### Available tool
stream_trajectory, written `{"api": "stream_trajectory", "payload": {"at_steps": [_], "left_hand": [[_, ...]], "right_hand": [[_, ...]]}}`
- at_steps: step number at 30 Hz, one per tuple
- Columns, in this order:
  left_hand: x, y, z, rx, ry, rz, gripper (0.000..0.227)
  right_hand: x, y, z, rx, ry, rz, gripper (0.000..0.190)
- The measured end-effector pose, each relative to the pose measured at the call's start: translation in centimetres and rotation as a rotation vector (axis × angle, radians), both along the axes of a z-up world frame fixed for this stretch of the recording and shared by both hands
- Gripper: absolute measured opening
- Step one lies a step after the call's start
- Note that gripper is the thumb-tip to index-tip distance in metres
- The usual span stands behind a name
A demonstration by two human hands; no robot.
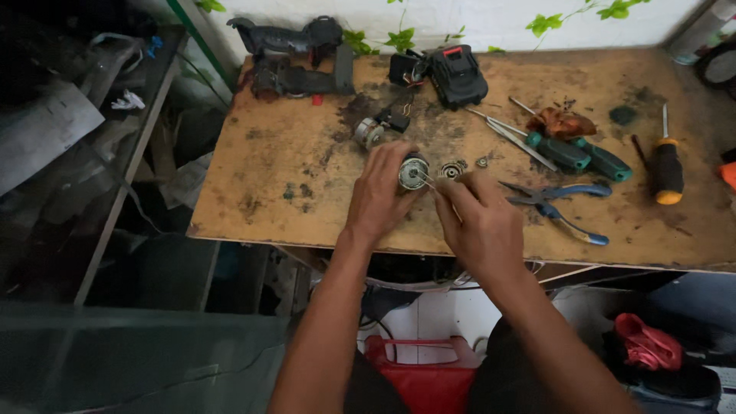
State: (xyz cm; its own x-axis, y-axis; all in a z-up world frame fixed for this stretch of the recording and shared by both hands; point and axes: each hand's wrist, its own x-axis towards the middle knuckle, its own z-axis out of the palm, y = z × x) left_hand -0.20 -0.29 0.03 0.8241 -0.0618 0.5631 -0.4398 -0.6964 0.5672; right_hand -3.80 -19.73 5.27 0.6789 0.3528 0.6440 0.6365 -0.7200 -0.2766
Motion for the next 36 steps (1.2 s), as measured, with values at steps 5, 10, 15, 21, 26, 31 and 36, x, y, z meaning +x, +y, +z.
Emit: {"api": "stream_trajectory", "payload": {"at_steps": [5, 10, 15, 21, 26, 31, 36], "left_hand": [[-0.1, -0.2, 0.5, -0.038, -0.024, -0.006, 0.063], [-0.3, -0.3, 1.0, -0.061, -0.026, -0.002, 0.058], [-0.1, -0.2, 0.7, -0.034, 0.000, 0.009, 0.063], [-0.9, -0.5, 1.3, 0.015, 0.089, 0.018, 0.063], [0.0, -0.3, 0.1, 0.087, 0.112, 0.025, 0.065], [-0.6, -0.4, 1.3, 0.189, 0.040, 0.054, 0.059], [-0.4, -0.4, 0.6, 0.034, -0.154, 0.097, 0.063]], "right_hand": [[0.4, -0.4, -0.2, 0.217, 0.087, 0.013, 0.010], [0.9, 0.6, 0.4, 0.362, 0.183, 0.042, 0.024], [2.6, 1.6, -0.7, 0.404, 0.243, 0.027, 0.010], [3.8, 2.6, -0.6, 0.406, 0.292, -0.037, 0.006], [4.3, 2.1, -1.2, 0.352, 0.318, -0.064, 0.012], [3.7, 0.9, 0.6, 0.298, 0.172, 0.032, 0.018], [2.9, -4.7, -2.4, -0.012, -0.020, 0.005, 0.033]]}}
